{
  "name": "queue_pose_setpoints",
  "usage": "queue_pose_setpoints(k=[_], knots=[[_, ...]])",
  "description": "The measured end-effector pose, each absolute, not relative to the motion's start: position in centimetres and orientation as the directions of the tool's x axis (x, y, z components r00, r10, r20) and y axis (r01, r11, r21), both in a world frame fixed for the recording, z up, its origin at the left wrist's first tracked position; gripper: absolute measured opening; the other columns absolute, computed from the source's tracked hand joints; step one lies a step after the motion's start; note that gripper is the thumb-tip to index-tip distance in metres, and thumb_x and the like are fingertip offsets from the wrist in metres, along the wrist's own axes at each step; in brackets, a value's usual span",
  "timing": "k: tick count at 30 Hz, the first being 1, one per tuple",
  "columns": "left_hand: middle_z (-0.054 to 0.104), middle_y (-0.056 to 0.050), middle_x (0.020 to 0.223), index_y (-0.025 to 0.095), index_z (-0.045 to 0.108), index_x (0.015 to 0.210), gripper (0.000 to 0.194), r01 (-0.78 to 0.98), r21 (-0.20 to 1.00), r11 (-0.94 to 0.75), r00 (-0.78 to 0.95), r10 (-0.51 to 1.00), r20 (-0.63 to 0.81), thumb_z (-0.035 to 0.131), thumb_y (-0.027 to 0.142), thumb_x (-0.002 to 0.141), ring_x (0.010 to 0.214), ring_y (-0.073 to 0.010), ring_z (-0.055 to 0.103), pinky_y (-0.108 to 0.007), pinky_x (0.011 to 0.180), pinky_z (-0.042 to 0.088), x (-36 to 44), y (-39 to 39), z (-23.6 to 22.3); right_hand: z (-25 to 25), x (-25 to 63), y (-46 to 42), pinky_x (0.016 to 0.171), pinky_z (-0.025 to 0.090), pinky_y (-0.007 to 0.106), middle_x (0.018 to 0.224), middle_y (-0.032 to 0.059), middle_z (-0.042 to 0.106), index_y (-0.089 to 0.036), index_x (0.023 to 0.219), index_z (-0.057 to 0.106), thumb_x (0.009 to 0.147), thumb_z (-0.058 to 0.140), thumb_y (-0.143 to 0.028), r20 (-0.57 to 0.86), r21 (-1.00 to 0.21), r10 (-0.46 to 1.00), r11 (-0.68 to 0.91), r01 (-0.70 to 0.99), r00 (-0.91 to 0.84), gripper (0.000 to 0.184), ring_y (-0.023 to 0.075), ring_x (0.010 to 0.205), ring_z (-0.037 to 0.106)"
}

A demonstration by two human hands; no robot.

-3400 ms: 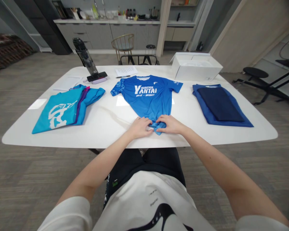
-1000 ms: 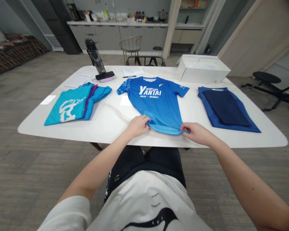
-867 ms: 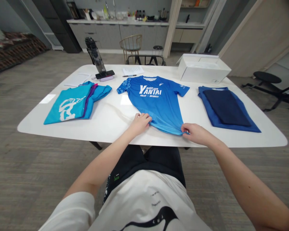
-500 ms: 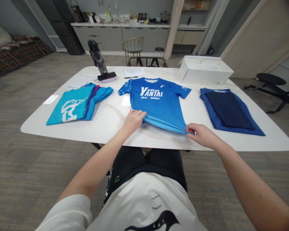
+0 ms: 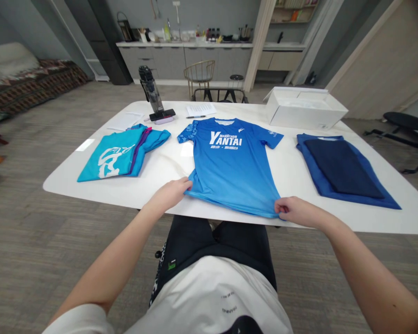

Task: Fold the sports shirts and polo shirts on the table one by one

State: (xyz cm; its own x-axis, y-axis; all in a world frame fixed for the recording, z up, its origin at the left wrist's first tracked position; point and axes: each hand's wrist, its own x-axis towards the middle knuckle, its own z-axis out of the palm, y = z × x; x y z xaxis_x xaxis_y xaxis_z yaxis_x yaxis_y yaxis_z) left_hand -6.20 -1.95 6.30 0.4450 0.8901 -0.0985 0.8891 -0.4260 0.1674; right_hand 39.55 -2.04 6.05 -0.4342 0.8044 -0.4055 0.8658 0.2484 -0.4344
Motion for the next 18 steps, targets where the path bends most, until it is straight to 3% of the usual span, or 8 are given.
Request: queue_pose_setpoints(k=[2,5,9,13,18], knots=[[0.066,-0.005,0.099,0.025,0.062,0.095,0.034,0.880,0.182,-0.439,0.467,0.870,-0.161,0.045,0.001,0.078,0.083,-0.0215,0.067,-0.031,0.075,0.048,-6.7,-2.7,5.7,5.5,39.5,-2.3,0.062,0.042,0.029,0.067,0.0001,0.064,-0.024,0.073,0.070,0.073,0.058,-0.021,-0.470,-0.438,0.767,0.227,0.870,-0.437,0.013,0.0196,0.066,0.059],[0.067,-0.006,0.097,0.024,0.062,0.091,0.033,0.859,0.153,-0.488,0.508,0.850,-0.141,0.047,0.000,0.074,0.088,-0.0239,0.066,-0.035,0.082,0.048,-7.3,-3.5,5.2,5.3,39.2,-2.1,0.061,0.043,0.029,0.066,0.0006,0.064,-0.024,0.078,0.071,0.082,0.059,-0.033,-0.477,-0.439,0.760,0.230,0.869,-0.441,0.016,0.0198,0.064,0.060],[0.067,-0.007,0.097,0.023,0.063,0.090,0.034,0.842,0.109,-0.528,0.537,0.840,-0.081,0.047,-0.002,0.071,0.096,-0.0247,0.065,-0.039,0.096,0.045,-7.4,-3.5,5.2,4.7,37.8,-1.1,0.065,0.045,0.031,0.073,0.0020,0.066,-0.024,0.087,0.070,0.091,0.054,-0.046,-0.290,-0.420,0.851,0.297,0.857,-0.437,0.027,0.0202,0.067,0.061],[0.066,-0.009,0.099,0.022,0.064,0.093,0.037,0.871,0.114,-0.478,0.491,0.856,-0.161,0.044,-0.002,0.073,0.095,-0.0242,0.065,-0.034,0.084,0.049,-7.1,-4.0,5.2,3.1,36.2,-0.2,0.073,0.048,0.033,0.094,0.0070,0.069,-0.023,0.101,0.065,0.095,0.051,-0.043,-0.064,-0.336,0.909,0.369,0.867,-0.412,0.026,0.0219,0.079,0.065],[0.067,-0.009,0.094,0.020,0.064,0.097,0.040,0.934,0.069,-0.349,0.354,0.893,-0.277,0.042,-0.005,0.075,0.085,-0.0235,0.068,-0.034,0.078,0.049,-7.2,-6.8,5.3,2.1,35.7,-0.1,0.067,0.044,0.033,0.092,0.0064,0.069,-0.023,0.096,0.059,0.098,0.048,-0.046,-0.065,-0.217,0.937,0.323,0.921,-0.344,0.025,0.0221,0.074,0.064]])
